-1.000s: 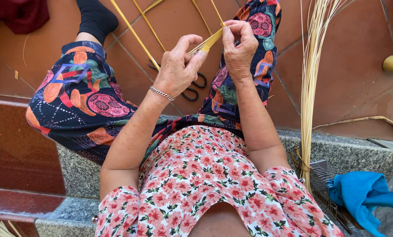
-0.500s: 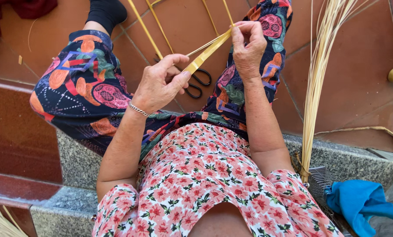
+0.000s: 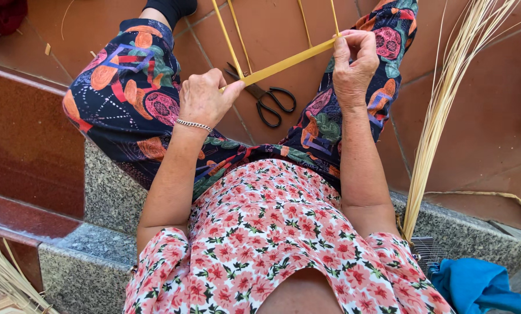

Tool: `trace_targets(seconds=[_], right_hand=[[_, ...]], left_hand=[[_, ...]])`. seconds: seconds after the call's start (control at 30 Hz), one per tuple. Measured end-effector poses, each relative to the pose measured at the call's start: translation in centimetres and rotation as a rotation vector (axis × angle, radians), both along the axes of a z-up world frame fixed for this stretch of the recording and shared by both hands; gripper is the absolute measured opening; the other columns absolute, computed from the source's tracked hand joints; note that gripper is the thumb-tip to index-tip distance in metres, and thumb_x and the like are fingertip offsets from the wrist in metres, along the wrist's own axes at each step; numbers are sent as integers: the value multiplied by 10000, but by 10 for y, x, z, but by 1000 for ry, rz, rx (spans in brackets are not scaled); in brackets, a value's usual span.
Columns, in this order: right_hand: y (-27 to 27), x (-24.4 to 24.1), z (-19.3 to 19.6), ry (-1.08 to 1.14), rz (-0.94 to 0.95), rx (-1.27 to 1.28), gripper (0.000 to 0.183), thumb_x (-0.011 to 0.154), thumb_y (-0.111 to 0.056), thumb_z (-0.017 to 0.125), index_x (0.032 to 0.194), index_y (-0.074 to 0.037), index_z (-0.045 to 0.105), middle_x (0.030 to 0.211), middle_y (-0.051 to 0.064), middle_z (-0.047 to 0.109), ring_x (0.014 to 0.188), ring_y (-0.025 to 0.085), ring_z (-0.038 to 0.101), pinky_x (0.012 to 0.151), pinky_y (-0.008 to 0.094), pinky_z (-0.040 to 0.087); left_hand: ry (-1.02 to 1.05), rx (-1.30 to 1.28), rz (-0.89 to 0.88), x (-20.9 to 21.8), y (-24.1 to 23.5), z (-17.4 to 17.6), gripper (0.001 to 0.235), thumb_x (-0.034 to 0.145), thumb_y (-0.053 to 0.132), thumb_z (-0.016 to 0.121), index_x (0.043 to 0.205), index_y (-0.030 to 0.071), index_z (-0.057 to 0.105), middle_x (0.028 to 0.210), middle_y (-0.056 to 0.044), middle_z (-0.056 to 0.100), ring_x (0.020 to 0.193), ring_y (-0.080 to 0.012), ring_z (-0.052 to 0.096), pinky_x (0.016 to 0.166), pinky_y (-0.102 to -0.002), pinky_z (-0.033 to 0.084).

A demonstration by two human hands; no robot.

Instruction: The person sits on the floor and assembles a rectangular bamboo frame by wrapping thin bamboo strips around the joints. They use scissors to cut the strips and secure them in place.

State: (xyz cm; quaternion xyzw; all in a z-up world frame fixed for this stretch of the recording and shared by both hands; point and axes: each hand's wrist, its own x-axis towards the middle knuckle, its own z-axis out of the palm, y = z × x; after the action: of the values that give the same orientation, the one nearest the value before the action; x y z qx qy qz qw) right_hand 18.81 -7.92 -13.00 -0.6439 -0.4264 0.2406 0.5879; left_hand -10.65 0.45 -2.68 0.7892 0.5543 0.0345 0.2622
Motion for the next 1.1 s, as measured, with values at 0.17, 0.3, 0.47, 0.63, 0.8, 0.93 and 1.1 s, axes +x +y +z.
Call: trace_targets(seconds=[0.17,0.3,0.47,0.63,0.8,0.93,1.1], right_hand=[[-1,4,-3,83,18,-27,121,1082,0,687,1043,-10,573,1078,60,677,870,74,643,788,239,578],[0,6,-1,187,40,-20,124,1077,3,692,1065,-11,570,1060,49,669,842,60,604,761,217,539],[5,7,15,300,95,66,252,1032,3,708,1155,-67,499,1002,17,656,830,64,614,738,208,530],[6,21,39,-486,248,110,152,1040,74,690,1149,-32,701,1086,111,658,988,263,686,852,344,586],[12,42,51,-814,413,141,174,1010,10,764,1162,-43,697,1082,92,684,955,290,659,818,377,564],[18,51,49,-994,476,142,140,1011,-2,735,1128,-36,666,1080,77,698,943,255,659,827,356,568],[30,49,35,-1129,449,151,158,947,34,642,1093,-30,637,992,78,686,914,236,660,793,340,556]], left_hand=[[53,-1,11,3,5,-14,466,868,496,802,772,49,716,707,-239,694,714,-426,710,666,-497,568],[-8,34,-23,4,2,-13,397,897,425,810,891,51,677,741,-189,702,715,-400,718,655,-496,559],[-107,331,-226,10,-15,-13,207,941,157,750,1109,82,656,956,-123,571,714,-315,681,601,-427,544],[-94,450,-291,19,-27,-17,143,945,92,725,1069,96,655,970,-83,490,781,-224,661,625,-360,554],[-61,462,-310,26,-21,-26,205,922,214,774,892,95,610,922,-83,495,741,-221,654,567,-365,532],[92,612,-418,29,-13,-32,173,884,161,741,841,107,582,941,-73,523,726,-202,643,592,-360,542],[57,657,-501,25,6,-33,144,892,129,724,856,107,586,959,-49,538,738,-186,640,613,-347,547]])
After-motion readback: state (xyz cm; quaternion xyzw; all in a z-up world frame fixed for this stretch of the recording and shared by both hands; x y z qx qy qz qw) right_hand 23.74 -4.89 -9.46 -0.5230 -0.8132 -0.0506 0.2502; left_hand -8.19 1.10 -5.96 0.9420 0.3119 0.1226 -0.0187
